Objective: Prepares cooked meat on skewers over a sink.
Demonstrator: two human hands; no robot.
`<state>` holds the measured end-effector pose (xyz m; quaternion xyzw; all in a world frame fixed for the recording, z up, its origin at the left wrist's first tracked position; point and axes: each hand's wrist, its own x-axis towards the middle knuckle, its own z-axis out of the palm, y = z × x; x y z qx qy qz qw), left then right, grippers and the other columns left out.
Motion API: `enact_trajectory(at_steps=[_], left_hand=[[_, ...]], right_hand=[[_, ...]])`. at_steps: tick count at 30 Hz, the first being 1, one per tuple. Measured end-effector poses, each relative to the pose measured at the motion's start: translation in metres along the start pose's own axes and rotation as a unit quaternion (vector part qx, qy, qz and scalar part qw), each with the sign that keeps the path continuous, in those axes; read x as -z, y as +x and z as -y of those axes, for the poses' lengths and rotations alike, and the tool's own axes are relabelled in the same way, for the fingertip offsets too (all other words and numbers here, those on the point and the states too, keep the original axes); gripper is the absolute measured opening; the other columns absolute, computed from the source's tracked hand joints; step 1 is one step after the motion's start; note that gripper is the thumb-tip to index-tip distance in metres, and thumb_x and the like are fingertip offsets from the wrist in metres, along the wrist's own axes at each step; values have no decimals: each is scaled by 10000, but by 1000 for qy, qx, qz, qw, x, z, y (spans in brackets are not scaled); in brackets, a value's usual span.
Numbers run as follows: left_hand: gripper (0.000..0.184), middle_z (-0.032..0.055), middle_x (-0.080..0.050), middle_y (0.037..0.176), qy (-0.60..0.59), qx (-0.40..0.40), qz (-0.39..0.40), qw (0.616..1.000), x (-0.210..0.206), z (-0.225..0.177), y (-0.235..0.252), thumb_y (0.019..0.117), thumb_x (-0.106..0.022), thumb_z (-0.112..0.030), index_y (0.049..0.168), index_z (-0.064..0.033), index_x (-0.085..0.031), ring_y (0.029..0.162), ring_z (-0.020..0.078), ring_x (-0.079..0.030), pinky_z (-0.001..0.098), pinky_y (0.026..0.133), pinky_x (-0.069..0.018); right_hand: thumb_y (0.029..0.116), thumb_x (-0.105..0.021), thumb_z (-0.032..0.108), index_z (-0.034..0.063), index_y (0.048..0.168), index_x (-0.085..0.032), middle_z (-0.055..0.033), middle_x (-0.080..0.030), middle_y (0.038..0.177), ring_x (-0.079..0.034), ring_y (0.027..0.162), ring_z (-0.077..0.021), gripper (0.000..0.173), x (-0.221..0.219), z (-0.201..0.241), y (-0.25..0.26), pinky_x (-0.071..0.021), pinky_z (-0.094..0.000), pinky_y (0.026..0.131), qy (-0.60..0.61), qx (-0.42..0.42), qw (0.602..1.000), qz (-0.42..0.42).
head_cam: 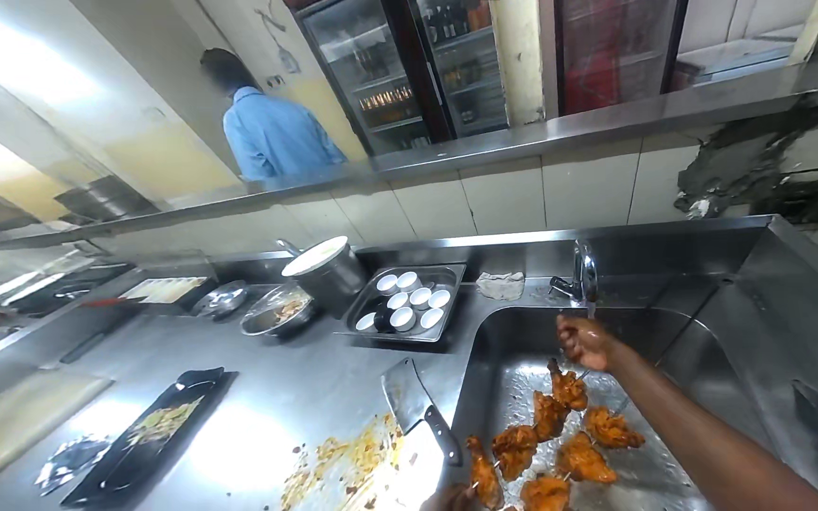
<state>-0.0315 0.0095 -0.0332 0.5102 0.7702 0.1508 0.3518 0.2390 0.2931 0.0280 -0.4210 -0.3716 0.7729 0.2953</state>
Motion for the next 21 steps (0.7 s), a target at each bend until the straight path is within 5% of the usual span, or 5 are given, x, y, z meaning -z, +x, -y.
enact_trajectory(at_steps=[2, 5, 11, 17, 21], left_hand=[[365, 195, -734, 987, 5, -9, 4, 1000, 1, -4, -3, 1067, -517, -270, 1134, 14, -736, 923, 332, -700, 573, 889, -517], [356, 204, -735, 1004, -7, 2, 9, 1000, -1, -8, -5, 1065, -527, -259, 1148, 23, -729, 932, 341, -706, 574, 907, -524], [363, 171, -724, 927, 1, -4, 18, 1000, 0, -5, -1, 1069, -506, -268, 1132, 8, -732, 851, 303, -687, 543, 852, -526], [358, 174, -728, 940, 2, -2, 18, 1000, -1, -6, -1, 1070, -511, -271, 1131, 2, -734, 870, 311, -694, 552, 861, -528], [350, 176, -725, 955, 3, -5, 23, 1000, -1, -8, -4, 1070, -512, -262, 1143, 3, -729, 879, 313, -690, 550, 866, -524]], right_hand=[[1098, -429, 163, 57, 1177, -572, -37, -636, 891, -628, 692, -110, 194, -9, 6, -26, -551, -274, 631, -224, 0, 969, 108], [1090, -417, 65, -41, 1327, -528, -173, -616, 1104, -642, 876, -203, 282, 7, 10, -11, -551, -367, 806, -167, 51, 979, -101], [1077, -382, 236, 180, 864, -457, 58, -457, 666, -422, 491, -26, 232, 21, 10, 33, -394, -170, 466, 267, 61, 947, -166], [1080, -473, 124, 36, 1273, -569, -73, -617, 965, -600, 738, -126, 233, -18, 3, -32, -530, -299, 666, -347, -9, 929, 126], [1060, -461, 46, -21, 1228, -546, -98, -576, 941, -585, 744, -137, 200, 21, 6, 14, -524, -280, 706, -30, 109, 970, -213]])
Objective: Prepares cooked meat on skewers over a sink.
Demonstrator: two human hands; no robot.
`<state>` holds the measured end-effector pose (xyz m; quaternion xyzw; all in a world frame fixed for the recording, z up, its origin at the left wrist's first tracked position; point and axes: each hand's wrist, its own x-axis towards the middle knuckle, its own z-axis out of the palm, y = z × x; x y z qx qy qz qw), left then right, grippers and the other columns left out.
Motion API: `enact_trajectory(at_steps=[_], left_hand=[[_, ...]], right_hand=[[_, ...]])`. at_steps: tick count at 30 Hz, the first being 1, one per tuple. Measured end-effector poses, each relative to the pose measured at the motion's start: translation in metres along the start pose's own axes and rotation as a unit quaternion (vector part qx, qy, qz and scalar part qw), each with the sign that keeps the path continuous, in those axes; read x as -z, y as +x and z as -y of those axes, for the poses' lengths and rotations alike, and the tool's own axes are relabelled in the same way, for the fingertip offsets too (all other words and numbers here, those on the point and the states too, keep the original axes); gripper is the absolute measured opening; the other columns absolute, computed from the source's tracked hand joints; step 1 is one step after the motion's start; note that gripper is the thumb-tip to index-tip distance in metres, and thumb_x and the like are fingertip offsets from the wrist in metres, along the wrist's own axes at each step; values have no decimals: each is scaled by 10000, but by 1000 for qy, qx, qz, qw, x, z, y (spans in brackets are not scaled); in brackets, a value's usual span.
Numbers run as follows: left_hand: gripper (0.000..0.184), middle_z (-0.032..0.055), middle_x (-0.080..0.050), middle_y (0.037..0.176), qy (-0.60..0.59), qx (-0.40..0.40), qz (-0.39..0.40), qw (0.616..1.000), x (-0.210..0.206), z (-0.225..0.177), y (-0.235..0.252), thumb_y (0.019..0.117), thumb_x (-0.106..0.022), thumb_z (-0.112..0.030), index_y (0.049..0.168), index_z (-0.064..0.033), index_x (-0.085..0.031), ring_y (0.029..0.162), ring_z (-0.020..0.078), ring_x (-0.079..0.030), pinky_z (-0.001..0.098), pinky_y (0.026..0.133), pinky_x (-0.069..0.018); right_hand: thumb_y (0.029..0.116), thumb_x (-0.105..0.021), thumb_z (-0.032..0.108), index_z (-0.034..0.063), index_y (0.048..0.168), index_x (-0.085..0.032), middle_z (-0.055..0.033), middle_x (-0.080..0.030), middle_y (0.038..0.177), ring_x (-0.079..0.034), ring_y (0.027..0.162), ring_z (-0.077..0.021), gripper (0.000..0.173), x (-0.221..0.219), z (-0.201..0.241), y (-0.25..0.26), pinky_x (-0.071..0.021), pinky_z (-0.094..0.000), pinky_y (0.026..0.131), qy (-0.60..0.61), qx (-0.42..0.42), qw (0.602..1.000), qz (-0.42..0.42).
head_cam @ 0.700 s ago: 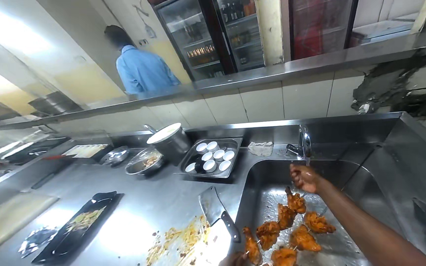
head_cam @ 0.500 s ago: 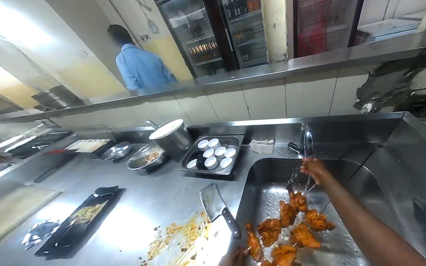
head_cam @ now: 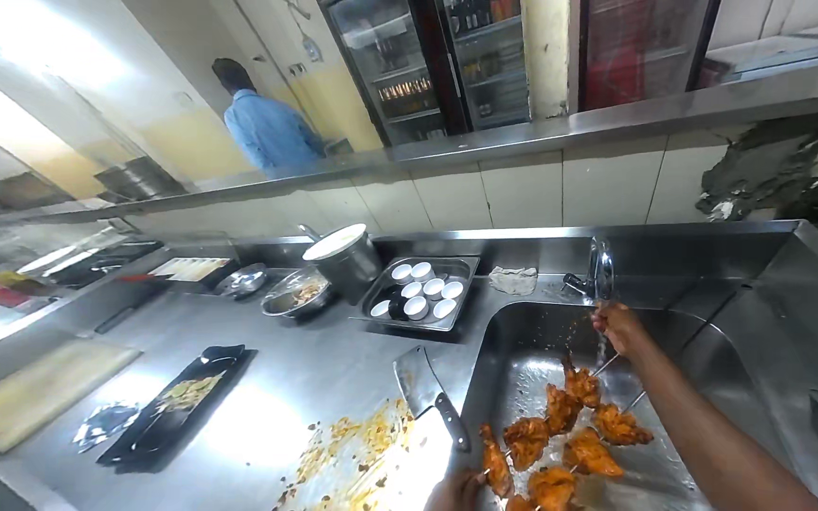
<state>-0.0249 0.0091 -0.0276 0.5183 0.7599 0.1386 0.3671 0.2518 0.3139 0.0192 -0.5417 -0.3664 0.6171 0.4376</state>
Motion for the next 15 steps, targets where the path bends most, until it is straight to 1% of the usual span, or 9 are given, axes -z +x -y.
enact_trajectory(at_steps=[1, 3, 5, 7, 9, 11, 12, 13, 15], left_hand=[[351, 180, -726, 958, 1, -2, 0, 1000, 1, -1, 0, 1069, -512, -261, 1142, 3, -730, 885, 314, -691, 553, 871, -523], [354, 181, -726, 958, 3, -1, 0, 1000, 2, -1, 1, 1069, -510, -265, 1136, 3, -732, 887, 313, -692, 552, 870, -524], [357, 169, -724, 939, 1, 4, 2, 1000, 2, -2, 2, 1072, -505, -271, 1135, -4, -734, 872, 303, -689, 543, 861, -525], [361, 145, -719, 914, 1, 10, 6, 1000, 2, 1, 4, 1074, -500, -286, 1134, -18, -734, 840, 276, -680, 517, 844, -530], [362, 138, -715, 910, -1, 13, 7, 1000, 1, 2, 5, 1075, -500, -294, 1132, -20, -730, 834, 268, -676, 510, 843, -530], [366, 148, -719, 937, -1, 12, 10, 1000, 1, 1, 5, 1077, -500, -297, 1137, -19, -731, 855, 278, -682, 520, 856, -529], [365, 149, -720, 944, -1, 12, 10, 1000, 3, 0, 5, 1077, -502, -298, 1137, -19, -730, 857, 279, -682, 520, 856, -529], [369, 151, -717, 941, -1, 14, 11, 1000, 4, -1, 4, 1076, -504, -306, 1138, -19, -727, 858, 284, -680, 525, 857, -529], [382, 170, -715, 948, -1, 17, 14, 1000, 3, -1, 4, 1078, -502, -316, 1143, -10, -721, 879, 307, -684, 545, 873, -527]], right_hand=[[1040, -450, 52, 37, 1105, -533, -44, -550, 851, -559, 677, -105, 106, 2, 0, 15, -518, -248, 649, 130, -20, 991, -40], [1068, -416, 159, 122, 962, -494, 6, -532, 754, -543, 590, -83, 136, 2, 0, 26, -514, -235, 578, 267, -62, 961, -35], [1076, -403, 242, 189, 839, -442, 65, -447, 639, -413, 476, -32, 246, -8, -3, 15, -393, -183, 458, 247, -109, 962, 41], [1092, -389, 316, 183, 787, -437, 85, -397, 569, -335, 410, -5, 336, -27, -7, -19, -314, -153, 392, 130, -150, 965, 172], [1118, -365, 294, 115, 943, -519, 40, -447, 656, -393, 460, -42, 294, -46, -6, -67, -366, -182, 430, -92, -110, 940, 311], [1103, -417, 174, 49, 1268, -564, -70, -604, 1021, -618, 752, -122, 254, -55, 3, -99, -549, -293, 658, -291, -35, 862, 414], [1081, -456, 112, 26, 1329, -557, -126, -620, 1159, -657, 888, -164, 280, -55, 5, -101, -575, -342, 765, -312, -11, 861, 400], [1062, -482, 53, -13, 1327, -560, -175, -627, 1204, -672, 962, -207, 285, -52, 4, -93, -577, -379, 838, -285, 8, 897, 337], [1071, -451, 28, -52, 1321, -532, -185, -614, 1171, -660, 929, -221, 275, -38, 3, -60, -561, -377, 842, -131, 12, 979, 154]])
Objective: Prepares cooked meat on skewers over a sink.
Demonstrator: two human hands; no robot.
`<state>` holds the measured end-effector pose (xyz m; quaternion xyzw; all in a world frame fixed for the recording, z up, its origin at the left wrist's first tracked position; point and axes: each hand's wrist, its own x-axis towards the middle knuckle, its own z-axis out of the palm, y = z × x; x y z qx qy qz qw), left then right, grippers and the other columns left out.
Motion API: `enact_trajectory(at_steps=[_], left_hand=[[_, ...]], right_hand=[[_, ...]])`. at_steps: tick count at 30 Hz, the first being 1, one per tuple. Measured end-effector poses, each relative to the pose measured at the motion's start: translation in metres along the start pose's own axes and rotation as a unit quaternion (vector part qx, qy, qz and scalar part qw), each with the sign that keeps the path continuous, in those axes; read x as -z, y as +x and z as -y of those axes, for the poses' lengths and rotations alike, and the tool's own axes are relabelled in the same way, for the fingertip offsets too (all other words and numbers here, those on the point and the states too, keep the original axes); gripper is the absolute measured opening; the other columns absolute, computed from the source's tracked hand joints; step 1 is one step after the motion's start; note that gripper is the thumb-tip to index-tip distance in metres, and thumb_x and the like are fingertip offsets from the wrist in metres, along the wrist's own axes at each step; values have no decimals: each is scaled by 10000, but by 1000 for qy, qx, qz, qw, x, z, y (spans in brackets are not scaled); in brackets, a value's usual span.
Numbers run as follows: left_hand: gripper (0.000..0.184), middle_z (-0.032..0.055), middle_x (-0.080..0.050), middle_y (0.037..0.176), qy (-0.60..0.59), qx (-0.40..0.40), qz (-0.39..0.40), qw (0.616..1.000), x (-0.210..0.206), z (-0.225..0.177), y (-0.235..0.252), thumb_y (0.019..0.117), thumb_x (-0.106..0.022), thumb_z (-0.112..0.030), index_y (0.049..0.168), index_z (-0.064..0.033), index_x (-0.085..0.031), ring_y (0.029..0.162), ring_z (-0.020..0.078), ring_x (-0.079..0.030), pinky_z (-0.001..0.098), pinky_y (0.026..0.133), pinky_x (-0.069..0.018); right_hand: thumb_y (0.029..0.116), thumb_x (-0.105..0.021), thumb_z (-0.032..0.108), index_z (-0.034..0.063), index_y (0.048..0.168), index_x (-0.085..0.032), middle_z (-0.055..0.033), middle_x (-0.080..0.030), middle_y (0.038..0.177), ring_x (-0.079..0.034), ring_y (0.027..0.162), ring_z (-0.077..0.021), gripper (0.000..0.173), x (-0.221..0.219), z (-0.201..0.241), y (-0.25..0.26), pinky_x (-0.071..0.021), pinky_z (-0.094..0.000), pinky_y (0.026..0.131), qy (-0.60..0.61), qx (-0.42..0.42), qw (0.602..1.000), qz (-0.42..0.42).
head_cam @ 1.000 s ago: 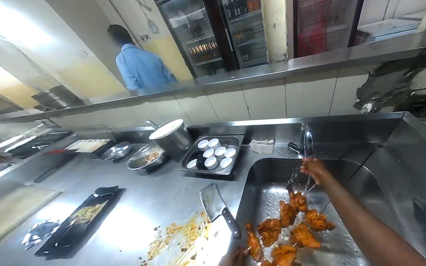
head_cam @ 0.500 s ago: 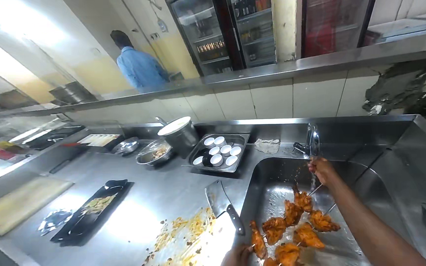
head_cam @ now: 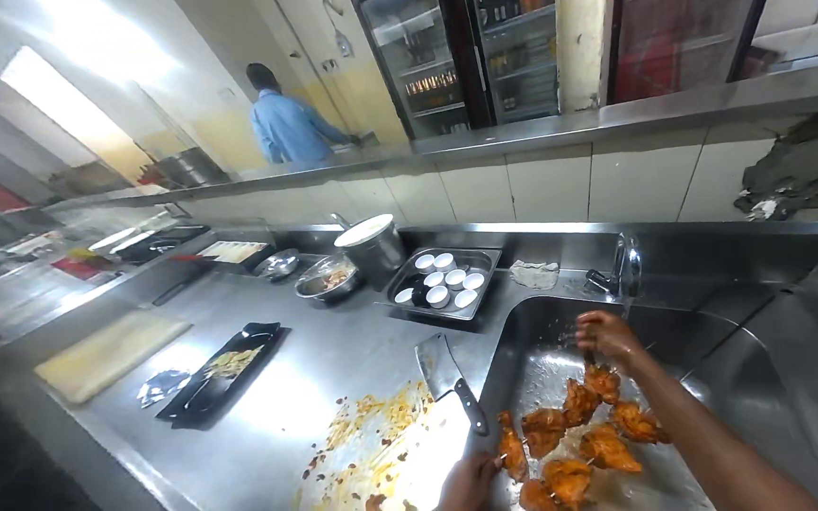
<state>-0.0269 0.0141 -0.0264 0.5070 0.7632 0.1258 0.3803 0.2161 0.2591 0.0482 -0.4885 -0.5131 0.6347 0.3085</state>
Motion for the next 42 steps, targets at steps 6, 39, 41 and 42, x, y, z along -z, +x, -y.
enact_trajectory(at_steps=[6, 39, 41, 42], left_hand=[[382, 165, -714, 947, 3, 4, 4, 1000, 1, -1, 2, 1078, -497, -316, 1144, -13, -721, 874, 299, -681, 531, 864, -526], [359, 139, -717, 969, 6, 11, -10, 1000, 9, 0, 10, 1078, -513, -314, 1161, -31, -717, 890, 264, -684, 490, 882, -532], [356, 142, -718, 988, 4, 9, -11, 1000, 9, 0, 10, 1077, -514, -309, 1171, -29, -714, 906, 266, -683, 487, 893, -527], [352, 140, -719, 988, 4, 8, -13, 1000, 9, 0, 9, 1076, -517, -305, 1168, -30, -715, 902, 262, -684, 481, 891, -528]], right_hand=[[1106, -328, 271, 172, 968, -474, 44, -506, 767, -529, 608, -48, 224, 50, -9, 64, -490, -192, 587, 476, -25, 865, -157], [1108, -353, 200, 48, 1152, -581, -7, -519, 798, -453, 602, -82, 278, -17, 0, -88, -415, -265, 568, -186, -19, 912, 365], [1093, -417, 166, 26, 1310, -594, -158, -666, 1012, -632, 743, -219, 313, -41, -6, -115, -545, -415, 699, -317, -20, 841, 437], [1088, -404, 132, 28, 1341, -577, -190, -677, 1091, -676, 798, -252, 324, -45, -9, -115, -572, -445, 741, -334, -15, 849, 410]])
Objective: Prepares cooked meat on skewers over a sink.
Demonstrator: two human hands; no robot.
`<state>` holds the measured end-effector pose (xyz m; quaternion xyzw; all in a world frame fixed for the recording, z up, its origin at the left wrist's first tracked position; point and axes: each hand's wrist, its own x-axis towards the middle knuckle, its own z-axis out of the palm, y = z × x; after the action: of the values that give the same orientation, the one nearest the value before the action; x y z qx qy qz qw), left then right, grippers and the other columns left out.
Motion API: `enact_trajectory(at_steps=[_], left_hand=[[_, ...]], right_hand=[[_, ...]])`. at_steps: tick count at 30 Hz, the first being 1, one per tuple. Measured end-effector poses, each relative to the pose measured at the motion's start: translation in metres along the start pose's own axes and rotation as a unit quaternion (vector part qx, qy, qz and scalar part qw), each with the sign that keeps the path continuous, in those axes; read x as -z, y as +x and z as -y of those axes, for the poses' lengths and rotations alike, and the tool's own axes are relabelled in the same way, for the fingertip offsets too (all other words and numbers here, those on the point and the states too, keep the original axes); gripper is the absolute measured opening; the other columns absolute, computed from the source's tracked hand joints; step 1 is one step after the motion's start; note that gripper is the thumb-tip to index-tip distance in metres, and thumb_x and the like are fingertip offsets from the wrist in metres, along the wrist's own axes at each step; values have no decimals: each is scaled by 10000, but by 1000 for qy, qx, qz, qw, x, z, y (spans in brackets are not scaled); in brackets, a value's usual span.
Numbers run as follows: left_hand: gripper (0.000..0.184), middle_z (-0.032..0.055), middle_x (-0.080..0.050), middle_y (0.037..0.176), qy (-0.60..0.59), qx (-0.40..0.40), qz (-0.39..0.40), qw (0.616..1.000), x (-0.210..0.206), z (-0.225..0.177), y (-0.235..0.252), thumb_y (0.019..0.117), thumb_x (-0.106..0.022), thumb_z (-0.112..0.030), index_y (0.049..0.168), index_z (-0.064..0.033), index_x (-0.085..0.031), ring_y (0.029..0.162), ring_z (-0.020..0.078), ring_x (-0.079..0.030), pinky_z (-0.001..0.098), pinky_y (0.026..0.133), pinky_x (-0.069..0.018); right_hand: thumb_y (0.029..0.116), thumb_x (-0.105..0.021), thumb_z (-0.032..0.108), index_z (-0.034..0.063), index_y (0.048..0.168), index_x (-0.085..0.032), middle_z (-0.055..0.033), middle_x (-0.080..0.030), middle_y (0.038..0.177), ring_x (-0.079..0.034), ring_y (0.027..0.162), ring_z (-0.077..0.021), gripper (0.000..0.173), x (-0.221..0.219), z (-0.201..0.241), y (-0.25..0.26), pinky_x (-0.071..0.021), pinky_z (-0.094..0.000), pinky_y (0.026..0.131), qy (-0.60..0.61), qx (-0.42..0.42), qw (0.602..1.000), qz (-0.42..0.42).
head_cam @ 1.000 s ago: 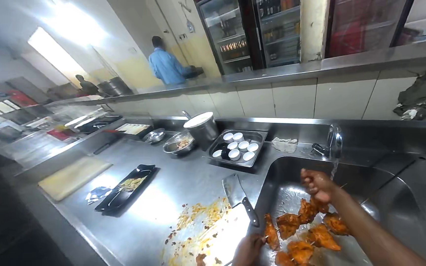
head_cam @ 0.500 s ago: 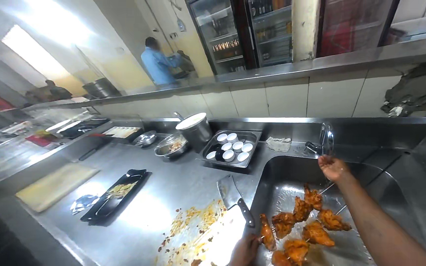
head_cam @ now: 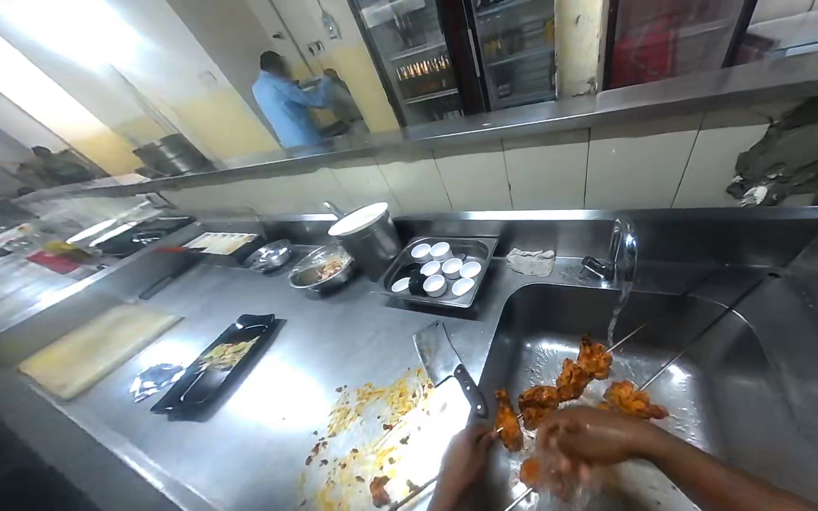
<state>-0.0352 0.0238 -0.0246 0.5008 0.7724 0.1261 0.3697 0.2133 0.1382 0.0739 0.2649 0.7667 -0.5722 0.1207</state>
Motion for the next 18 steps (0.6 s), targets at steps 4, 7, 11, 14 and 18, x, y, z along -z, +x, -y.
enact_trajectory(at_steps=[4, 7, 11, 14, 18], left_hand=[[356, 137, -712, 963, -4, -2, 5, 1000, -2, -1, -3, 1081, -511, -306, 1157, -24, -714, 882, 253, -679, 474, 880, -530], [352, 129, -707, 936, -3, -5, 7, 1000, -3, 1, -3, 1081, -509, -302, 1144, -25, -717, 855, 248, -672, 470, 861, -531], [356, 126, -708, 938, 3, -3, 11, 1000, -1, -1, -2, 1083, -503, -305, 1154, -29, -716, 856, 247, -671, 464, 862, -531], [356, 117, -705, 910, 3, -9, 5, 1000, -2, 1, -2, 1080, -508, -307, 1122, -26, -723, 827, 235, -666, 452, 840, -532], [359, 126, -720, 953, -2, -2, 13, 1000, -2, 2, -1, 1081, -505, -311, 1170, -36, -719, 872, 249, -684, 474, 878, -536]], right_hand=[[1082, -434, 66, -16, 1346, -555, -200, -637, 1178, -665, 911, -247, 303, 57, -37, 25, -559, -403, 823, 179, -49, 927, -328], [1087, -427, 110, -12, 1216, -548, -68, -594, 936, -604, 758, -114, 214, 117, -78, 45, -537, -273, 734, 491, 16, 717, -495], [1111, -340, 208, 51, 1155, -514, -48, -583, 913, -633, 742, -115, 238, 162, -101, 58, -567, -253, 731, 691, 107, 525, -485], [1088, -350, 243, 207, 850, -456, 82, -469, 654, -443, 503, -14, 263, 153, -90, 58, -404, -161, 485, 687, 118, 573, -431], [1113, -330, 231, 90, 972, -531, 30, -473, 669, -412, 482, -38, 283, 83, -51, 27, -386, -191, 469, 302, 56, 931, -197]])
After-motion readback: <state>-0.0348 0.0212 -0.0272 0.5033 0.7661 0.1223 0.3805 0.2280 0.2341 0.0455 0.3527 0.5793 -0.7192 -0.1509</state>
